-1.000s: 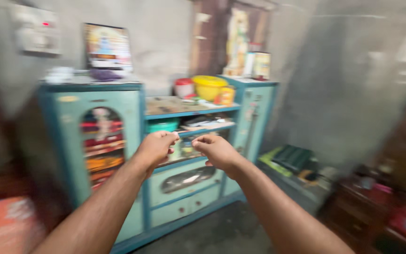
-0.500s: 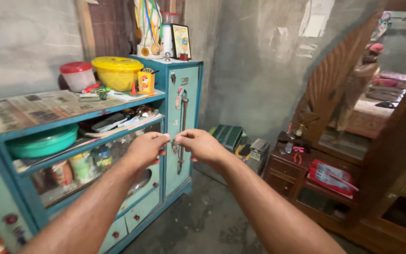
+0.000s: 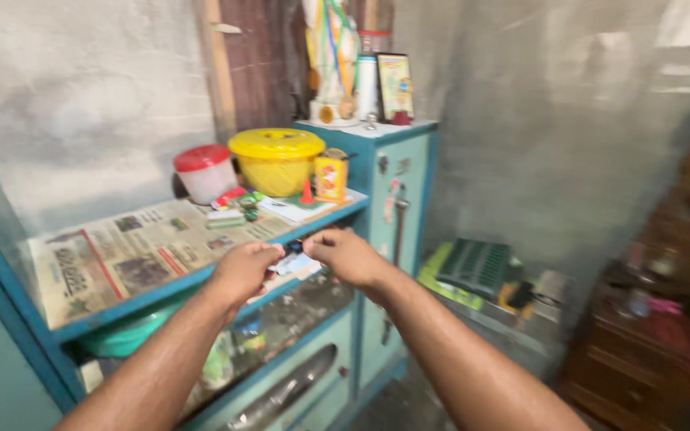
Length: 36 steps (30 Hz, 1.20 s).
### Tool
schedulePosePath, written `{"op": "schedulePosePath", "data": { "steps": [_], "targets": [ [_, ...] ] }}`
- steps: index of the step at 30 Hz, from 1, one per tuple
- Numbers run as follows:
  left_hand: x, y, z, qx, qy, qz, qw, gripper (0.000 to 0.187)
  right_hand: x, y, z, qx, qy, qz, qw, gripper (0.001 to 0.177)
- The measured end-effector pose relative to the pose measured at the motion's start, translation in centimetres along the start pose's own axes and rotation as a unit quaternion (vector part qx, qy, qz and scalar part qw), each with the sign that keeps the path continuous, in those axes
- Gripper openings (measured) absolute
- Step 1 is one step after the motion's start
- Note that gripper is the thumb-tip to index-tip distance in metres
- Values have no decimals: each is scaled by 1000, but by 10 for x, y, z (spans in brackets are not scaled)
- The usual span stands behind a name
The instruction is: The person removes various items from a blue metal shelf, including a lantern, a trophy, a remote, a bottle, a small box, a container, a packet, and several tubes, and places them on a nearby bed. The person also wipes a white charger with a purple cloth and places it on the shelf.
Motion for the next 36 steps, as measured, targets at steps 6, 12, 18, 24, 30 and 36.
{"op": "schedulePosePath", "data": {
  "steps": [6,12,18,24,30,36],
  "targets": [
    [-49,-84,-51,63,23,7,998,27,35,-135,12,-46,-5,28,999,24],
    [-48,-168,-91,151,50,-35,987,23,40,-254,16,-90,-42,-61,993,22],
    [-88,-205,-118,264,39,-48,962,22,52,-311,39,-125,-84,-13,989,21],
    [-137,-215,-146,245,-8,-24,969,23,57,-326,69,-131,-199,34,971,38],
    [-147,-201,-154,262,30,-14,965,24,51,-324,76,-97,-113,70,986,51],
    [-140,-196,-148,221,-43,-2,974,30,34,-312,80,27,231,-47,971,37]
  ]
}}
Point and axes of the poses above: each hand's wrist, its own y-axis away from the middle knuckle, its own z-axis out of the palm, x = y × z, the point moved 1 cm from there along -y, towards the middle knuckle, and after that the axes turned 10 degrees about z, right-handed, at the moved point
